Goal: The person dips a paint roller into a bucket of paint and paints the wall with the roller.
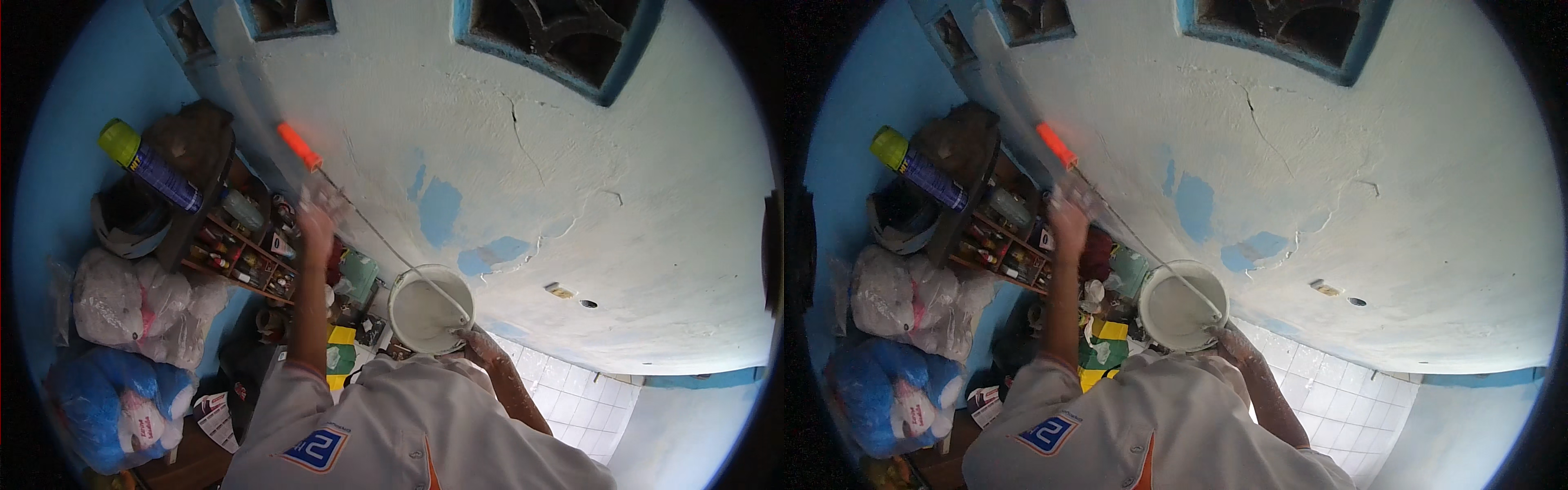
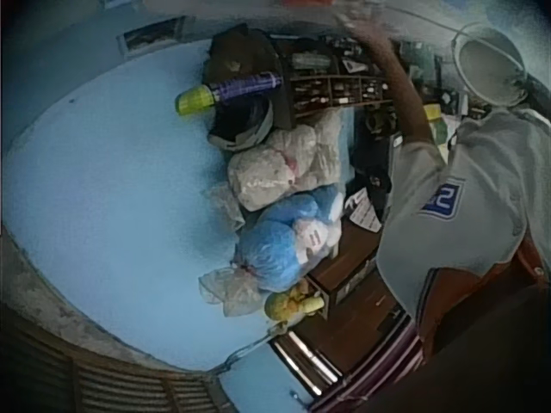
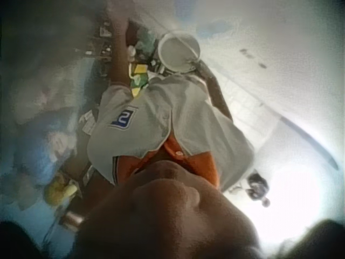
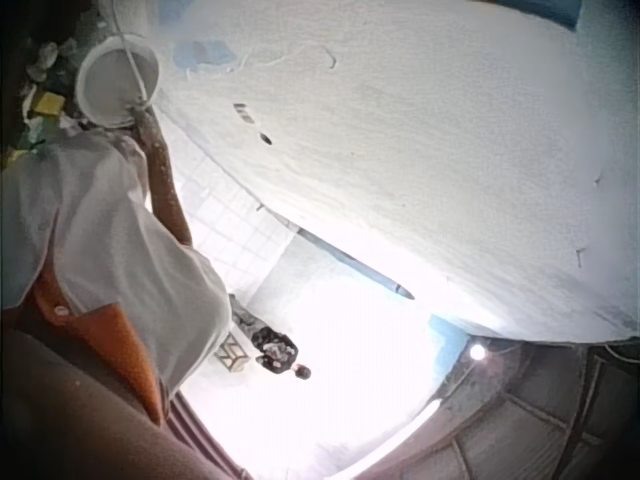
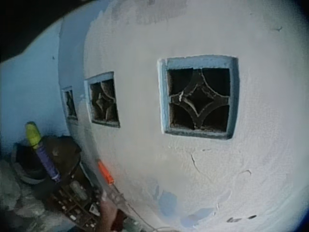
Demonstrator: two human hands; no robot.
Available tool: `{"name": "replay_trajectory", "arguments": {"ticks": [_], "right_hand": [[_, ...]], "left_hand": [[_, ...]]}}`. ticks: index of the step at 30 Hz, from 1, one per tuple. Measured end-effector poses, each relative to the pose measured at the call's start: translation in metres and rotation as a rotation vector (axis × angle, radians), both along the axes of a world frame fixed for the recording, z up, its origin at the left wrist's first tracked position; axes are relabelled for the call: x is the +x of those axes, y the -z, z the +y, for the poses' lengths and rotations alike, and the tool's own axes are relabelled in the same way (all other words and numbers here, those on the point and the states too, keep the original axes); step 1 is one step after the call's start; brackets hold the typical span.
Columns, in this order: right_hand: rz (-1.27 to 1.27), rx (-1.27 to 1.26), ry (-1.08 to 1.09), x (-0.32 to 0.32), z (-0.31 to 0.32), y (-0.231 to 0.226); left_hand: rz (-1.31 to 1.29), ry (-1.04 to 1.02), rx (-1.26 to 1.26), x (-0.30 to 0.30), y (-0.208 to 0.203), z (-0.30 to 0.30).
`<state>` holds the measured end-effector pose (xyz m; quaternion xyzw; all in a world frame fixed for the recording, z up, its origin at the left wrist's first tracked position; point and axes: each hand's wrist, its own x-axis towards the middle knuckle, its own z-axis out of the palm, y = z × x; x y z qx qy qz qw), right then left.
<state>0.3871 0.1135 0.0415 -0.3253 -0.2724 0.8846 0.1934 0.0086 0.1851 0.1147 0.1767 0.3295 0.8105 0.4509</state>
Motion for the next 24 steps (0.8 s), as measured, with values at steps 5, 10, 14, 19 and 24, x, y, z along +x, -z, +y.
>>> {"name": "replay_trajectory", "arguments": {"ticks": [5, 10, 14, 19, 24], "right_hand": [[-0.029, 0.09, -0.029, -0.003, 0.004, 0.002], [-0.07, 0.063, -0.076, 0.005, 0.003, 0.0], [-0.068, 0.044, -0.082, 0.005, 0.002, 0.002], [-0.095, 0.008, -0.103, 0.003, -0.003, -0.007], [-0.09, 0.025, -0.136, 0.002, -0.001, 0.002]], "left_hand": [[0.008, -0.005, -0.137, -0.068, -0.021, 0.015], [-0.023, -0.114, -0.246, -0.056, -0.038, -0.005], [0.136, -0.059, -0.219, -0.047, -0.071, -0.027], [0.155, 0.026, 0.055, -0.032, -0.125, -0.057], [0.249, -0.054, 0.097, -0.01, -0.165, -0.079]]}}
